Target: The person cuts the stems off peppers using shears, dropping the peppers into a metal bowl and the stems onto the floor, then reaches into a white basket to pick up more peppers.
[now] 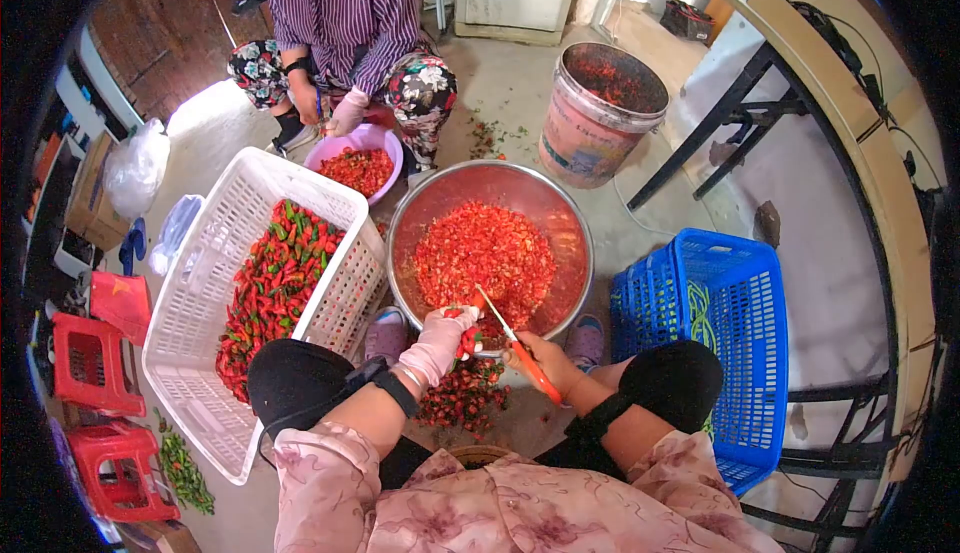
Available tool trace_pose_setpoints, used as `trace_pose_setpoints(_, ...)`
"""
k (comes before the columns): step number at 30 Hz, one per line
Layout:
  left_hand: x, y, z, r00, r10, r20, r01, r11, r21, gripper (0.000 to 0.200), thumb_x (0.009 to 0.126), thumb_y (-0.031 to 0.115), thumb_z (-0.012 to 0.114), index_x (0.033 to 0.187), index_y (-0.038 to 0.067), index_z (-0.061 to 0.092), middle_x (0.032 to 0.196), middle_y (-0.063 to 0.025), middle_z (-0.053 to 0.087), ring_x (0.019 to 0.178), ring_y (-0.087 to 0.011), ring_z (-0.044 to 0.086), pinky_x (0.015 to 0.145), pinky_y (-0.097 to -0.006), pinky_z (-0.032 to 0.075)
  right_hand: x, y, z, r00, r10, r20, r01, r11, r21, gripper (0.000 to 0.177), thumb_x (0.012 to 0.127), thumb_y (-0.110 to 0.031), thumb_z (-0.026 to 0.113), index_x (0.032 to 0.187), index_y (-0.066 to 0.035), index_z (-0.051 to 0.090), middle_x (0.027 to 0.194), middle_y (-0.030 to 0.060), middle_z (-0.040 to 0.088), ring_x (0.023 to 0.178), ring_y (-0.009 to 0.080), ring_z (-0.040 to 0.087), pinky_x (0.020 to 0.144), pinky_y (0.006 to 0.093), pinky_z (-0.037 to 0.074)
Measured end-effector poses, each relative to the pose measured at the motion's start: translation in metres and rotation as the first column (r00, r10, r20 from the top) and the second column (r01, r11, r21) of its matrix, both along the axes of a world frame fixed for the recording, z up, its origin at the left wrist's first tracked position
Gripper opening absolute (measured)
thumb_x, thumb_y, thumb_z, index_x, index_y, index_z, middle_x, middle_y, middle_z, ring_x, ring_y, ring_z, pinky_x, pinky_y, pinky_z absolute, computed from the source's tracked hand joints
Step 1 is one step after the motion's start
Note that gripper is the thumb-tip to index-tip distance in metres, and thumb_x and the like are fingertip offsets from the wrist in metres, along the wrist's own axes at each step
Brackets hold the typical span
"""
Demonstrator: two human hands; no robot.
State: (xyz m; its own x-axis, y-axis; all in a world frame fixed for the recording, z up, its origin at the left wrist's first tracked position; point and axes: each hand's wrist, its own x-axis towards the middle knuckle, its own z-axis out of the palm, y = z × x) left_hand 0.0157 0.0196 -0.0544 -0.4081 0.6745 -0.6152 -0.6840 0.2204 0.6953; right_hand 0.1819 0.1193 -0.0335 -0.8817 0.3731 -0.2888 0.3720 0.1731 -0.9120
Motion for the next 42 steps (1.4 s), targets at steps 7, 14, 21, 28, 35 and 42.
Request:
trace_pose_setpoints(7,0.001,0.001,-0.006,0.948,-0.028,-0.317,0.039,0.999,0.029,0.013,0.083,0.012,0.057,0.076,0.002,0.06,0.06,-0.0018,0.053,0.044,-0.0112,0.046,0.041,-0.0246,0.038,-0.001,-0.001,-0.005,0.999,-0.015,0.034,0.015,1.0,0.002,0.029,0.084,-0.028,0.058,0.098,-0.003,0.05,0.072,-0.0015,0.047,0.066,0.0061,0.042,0.058,0.0218,0.038)
trace_pose_setpoints(14,0.0,0.002,-0.019,0.924,0.017,-0.383,0.034,0.991,0.127,0.014,0.083,0.011,0.055,0.075,0.003,0.061,0.058,-0.0013,0.053,0.046,-0.0098,0.047,0.04,-0.0241,0.037,-0.002,-0.001,0.002,0.998,-0.057,0.011,0.057,0.996,-0.071,0.032,0.083,-0.033,0.057,0.094,-0.004,0.053,0.072,-0.0013,0.048,0.065,0.0072,0.043,0.057,0.0228,0.039)
trace_pose_setpoints(21,-0.003,0.001,-0.015,0.965,-0.046,-0.257,0.035,0.998,-0.046,0.015,0.084,0.014,0.054,0.074,0.004,0.059,0.052,-0.0032,0.051,0.037,-0.0124,0.044,0.031,-0.0247,0.033,-0.001,0.001,0.012,0.991,0.025,0.131,-0.022,0.999,-0.026,0.037,0.084,-0.041,0.053,0.098,-0.007,0.052,0.072,-0.001,0.048,0.063,0.0073,0.044,0.055,0.0229,0.039)
trace_pose_setpoints(28,0.0,0.001,-0.011,0.942,-0.131,-0.308,0.121,0.991,-0.051,0.016,0.085,0.015,0.053,0.073,0.005,0.058,0.052,-0.0041,0.051,0.038,-0.0129,0.046,0.033,-0.025,0.033,-0.003,0.003,0.004,0.968,0.057,0.244,-0.003,0.977,-0.213,0.041,0.083,-0.043,0.054,0.095,-0.005,0.049,0.069,0.002,0.051,0.062,0.0115,0.049,0.054,0.0279,0.043)
trace_pose_setpoints(35,-0.002,0.003,-0.007,0.965,-0.129,-0.23,0.114,0.991,-0.075,0.015,0.084,0.014,0.053,0.074,0.004,0.059,0.053,-0.0044,0.052,0.039,-0.0128,0.046,0.035,-0.0247,0.035,-0.003,-0.001,0.005,0.994,0.028,0.103,-0.023,0.999,-0.043,0.03,0.085,-0.031,0.055,0.098,-0.005,0.051,0.079,0.0011,0.05,0.067,0.0086,0.045,0.059,0.0235,0.04)
trace_pose_setpoints(42,-0.007,0.003,-0.012,0.996,-0.003,-0.089,-0.001,0.999,-0.04,0.014,0.084,0.014,0.054,0.077,0.003,0.059,0.055,-0.004,0.052,0.039,-0.013,0.047,0.033,-0.0254,0.036,0.0,0.008,-0.001,0.981,-0.001,0.193,0.009,0.999,-0.041,0.036,0.084,-0.036,0.054,0.098,-0.003,0.049,0.081,0.0066,0.056,0.072,0.0143,0.053,0.064,0.0293,0.044)
